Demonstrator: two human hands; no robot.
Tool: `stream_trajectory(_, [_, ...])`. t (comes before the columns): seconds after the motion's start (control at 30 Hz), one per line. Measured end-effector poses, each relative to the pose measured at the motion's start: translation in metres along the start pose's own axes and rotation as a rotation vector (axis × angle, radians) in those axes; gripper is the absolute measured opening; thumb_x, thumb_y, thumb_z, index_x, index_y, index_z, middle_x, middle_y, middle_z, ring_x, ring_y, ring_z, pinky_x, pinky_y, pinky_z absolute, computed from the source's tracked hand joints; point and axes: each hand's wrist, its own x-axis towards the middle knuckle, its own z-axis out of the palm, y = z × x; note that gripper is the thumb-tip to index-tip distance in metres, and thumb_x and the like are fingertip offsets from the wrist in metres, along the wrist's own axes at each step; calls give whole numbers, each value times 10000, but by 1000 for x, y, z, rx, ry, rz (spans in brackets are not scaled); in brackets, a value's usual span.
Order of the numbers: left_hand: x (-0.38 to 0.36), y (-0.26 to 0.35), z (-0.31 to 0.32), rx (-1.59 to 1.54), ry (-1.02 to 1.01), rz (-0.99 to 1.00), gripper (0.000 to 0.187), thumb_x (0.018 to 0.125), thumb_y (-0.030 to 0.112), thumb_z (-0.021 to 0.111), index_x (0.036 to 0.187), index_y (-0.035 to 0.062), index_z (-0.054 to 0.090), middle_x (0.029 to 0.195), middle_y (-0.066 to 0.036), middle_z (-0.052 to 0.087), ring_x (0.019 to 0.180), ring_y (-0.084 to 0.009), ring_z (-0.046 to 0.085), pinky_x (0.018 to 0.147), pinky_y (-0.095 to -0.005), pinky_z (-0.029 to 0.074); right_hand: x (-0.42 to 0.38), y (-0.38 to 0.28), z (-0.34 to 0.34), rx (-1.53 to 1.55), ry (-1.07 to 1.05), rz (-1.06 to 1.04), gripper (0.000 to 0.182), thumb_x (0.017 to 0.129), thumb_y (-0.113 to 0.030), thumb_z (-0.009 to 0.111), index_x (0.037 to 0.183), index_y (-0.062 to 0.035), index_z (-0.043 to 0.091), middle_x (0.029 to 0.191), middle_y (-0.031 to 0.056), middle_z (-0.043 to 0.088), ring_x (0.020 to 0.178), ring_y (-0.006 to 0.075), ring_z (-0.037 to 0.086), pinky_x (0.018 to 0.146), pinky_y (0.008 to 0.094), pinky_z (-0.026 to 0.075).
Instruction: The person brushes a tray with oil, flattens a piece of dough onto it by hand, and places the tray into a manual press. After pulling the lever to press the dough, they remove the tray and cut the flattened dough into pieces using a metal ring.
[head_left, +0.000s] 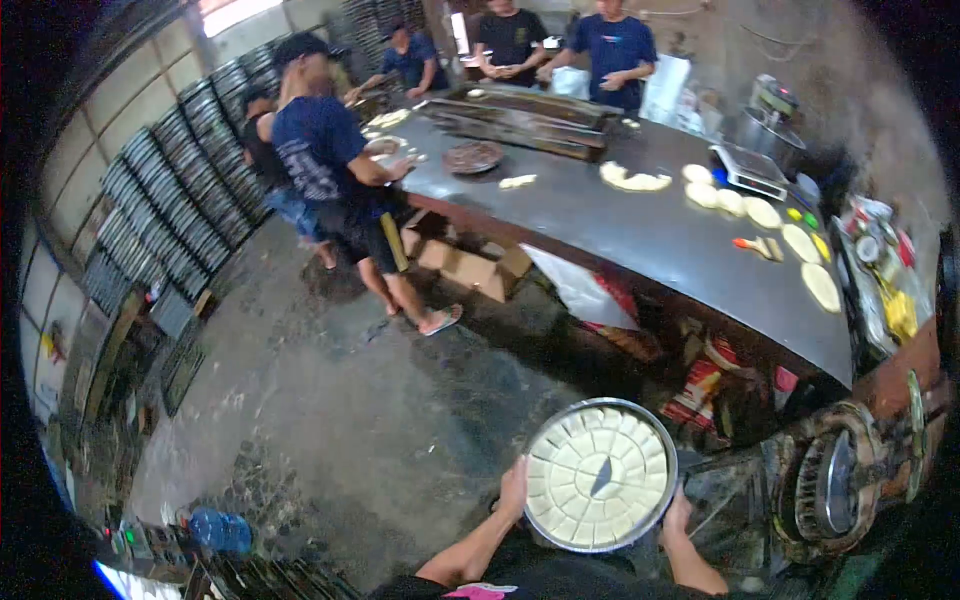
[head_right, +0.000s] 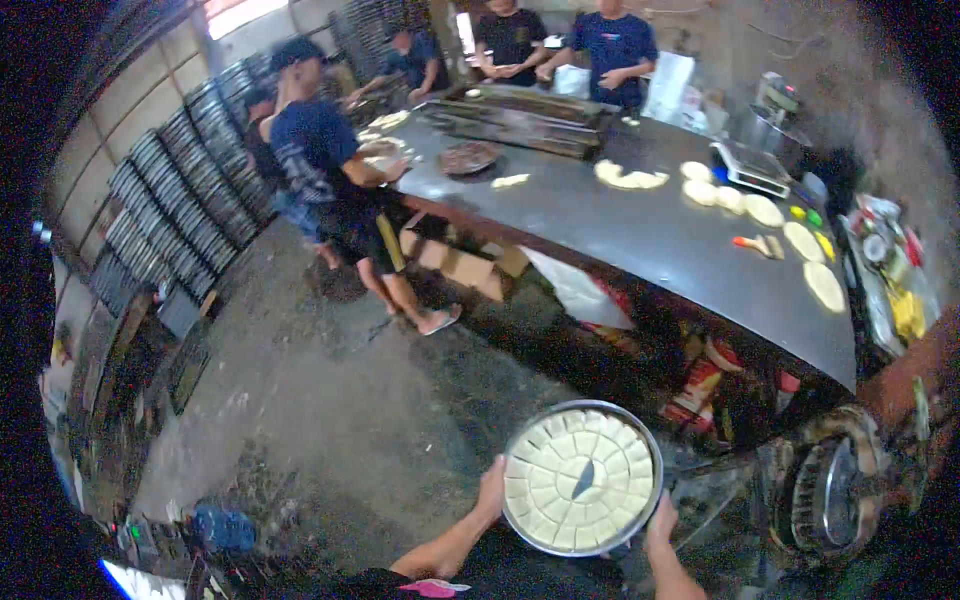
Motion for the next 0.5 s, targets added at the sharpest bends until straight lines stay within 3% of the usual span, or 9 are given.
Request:
stream_trajectory(0.1, [58, 16, -99, -316, -3, -16, 529, 991, 413, 409, 1039, -60, 641, 1005, -109, 669, 880, -179, 617, 801, -348, 488, -1, 6, 122, -186, -112, -137, 459, 986, -360, 452, 1115, 42, 632, 1067, 102, 650, 938, 189, 594, 846, 335, 464])
stream_trajectory(0.17, [25, 128, -126, -334, 110, -26, 515, 996, 404, 398, 1063, -50, 631, 1029, -101, 657, 896, -158, 608, 804, -321, 492, -39, -8, 193, -217, -173, -129, 463, 988, -368, 448, 1115, 37, 634, 1064, 102, 652, 933, 180, 595, 837, 332, 468])
stream_trajectory(0.2, [42, 132, -159, -199, 109, 129, 513, 994, 406, 406, 1074, -48, 631, 1033, -108, 657, 897, -164, 607, 811, -329, 488, -72, -30, 239, -245, -183, -114, 467, 988, -374, 448, 1118, 35, 633, 1065, 102, 652, 930, 180, 596, 832, 331, 472])
stream_trajectory(0.23, [61, 134, -189, -258, 123, 40, 522, 991, 409, 410, 1100, -56, 622, 1044, -112, 655, 911, -169, 605, 823, -329, 482, -77, -27, 268, -259, -232, -75, 487, 985, -396, 445, 1135, 28, 629, 1076, 97, 648, 944, 176, 588, 840, 334, 464])
stream_trajectory(0.3, [75, 167, -232, -134, 255, 171, 532, 992, 413, 418, 1122, -65, 612, 1056, -108, 651, 920, -149, 599, 823, -299, 476, -73, -9, 326, -265, -328, -48, 490, 991, -399, 431, 1152, 24, 619, 1074, 97, 648, 934, 177, 593, 830, 331, 472])
stream_trajectory(0.4, [98, 212, -291, -243, 318, 134, 526, 994, 403, 421, 1123, -73, 607, 1062, -119, 650, 918, -154, 604, 819, -298, 479, -76, 5, 424, -269, -419, -11, 498, 980, -433, 435, 1112, 3, 638, 1027, 82, 653, 890, 171, 600, 795, 347, 477])
stream_trajectory(0.5, [150, 251, -360, -328, 429, 155, 520, 992, 395, 433, 1162, -74, 582, 1068, -125, 645, 909, -175, 619, 807, -304, 491, -59, 34, 530, -358, -536, -81, 463, 980, -446, 429, 966, -36, 642, 767, 10, 597, 574, 95, 502, 501, 276, 404])
